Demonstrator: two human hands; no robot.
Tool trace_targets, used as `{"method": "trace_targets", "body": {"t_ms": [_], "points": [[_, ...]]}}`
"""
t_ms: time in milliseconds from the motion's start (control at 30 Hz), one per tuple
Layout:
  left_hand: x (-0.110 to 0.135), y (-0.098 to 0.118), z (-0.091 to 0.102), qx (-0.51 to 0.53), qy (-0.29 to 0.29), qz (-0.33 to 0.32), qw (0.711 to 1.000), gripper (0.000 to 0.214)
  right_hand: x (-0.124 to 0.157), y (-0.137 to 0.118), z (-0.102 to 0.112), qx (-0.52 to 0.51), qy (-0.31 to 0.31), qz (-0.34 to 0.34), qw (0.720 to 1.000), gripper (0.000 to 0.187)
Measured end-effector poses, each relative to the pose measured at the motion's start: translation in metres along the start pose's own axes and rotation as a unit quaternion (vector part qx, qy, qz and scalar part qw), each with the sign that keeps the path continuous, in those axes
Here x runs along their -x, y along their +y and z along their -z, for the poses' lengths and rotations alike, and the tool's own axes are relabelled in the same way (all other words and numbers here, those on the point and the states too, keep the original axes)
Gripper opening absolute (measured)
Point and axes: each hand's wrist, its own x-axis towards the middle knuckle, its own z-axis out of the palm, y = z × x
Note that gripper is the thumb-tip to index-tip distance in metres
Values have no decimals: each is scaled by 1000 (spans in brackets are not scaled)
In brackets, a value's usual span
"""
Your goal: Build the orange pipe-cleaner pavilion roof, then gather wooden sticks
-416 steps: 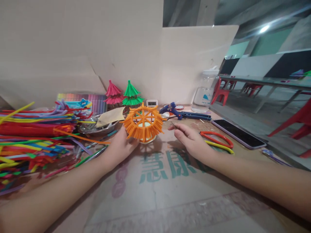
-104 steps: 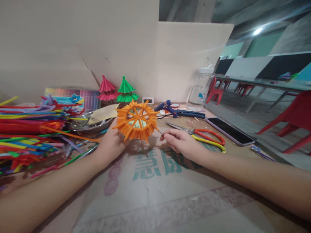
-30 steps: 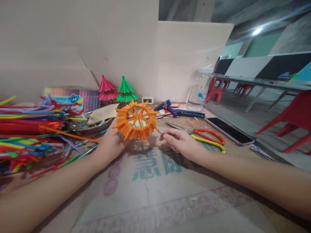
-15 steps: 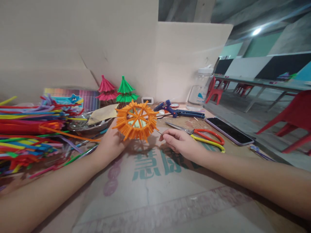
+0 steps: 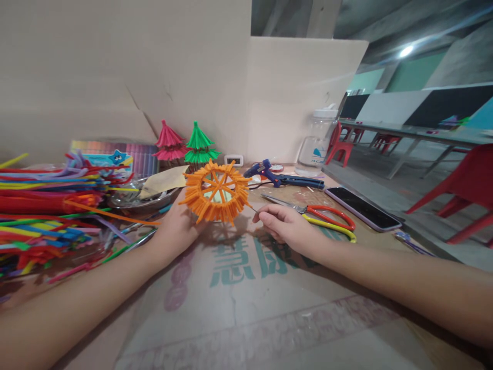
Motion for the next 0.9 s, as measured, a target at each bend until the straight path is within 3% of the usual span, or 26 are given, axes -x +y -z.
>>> {"method": "trace_targets", "body": {"t_ms": [500, 700, 900], "points": [[0, 3, -1, 15, -1, 32, 999, 36, 1, -3, 0, -2, 0, -3, 1000, 37], [1, 0, -5, 15, -13, 110, 994, 50, 3, -5, 1, -9, -4, 3, 1000, 43], [1, 8, 2, 44, -39, 159, 986, 45, 2, -3, 1, -6, 0, 5, 1000, 42]]}}
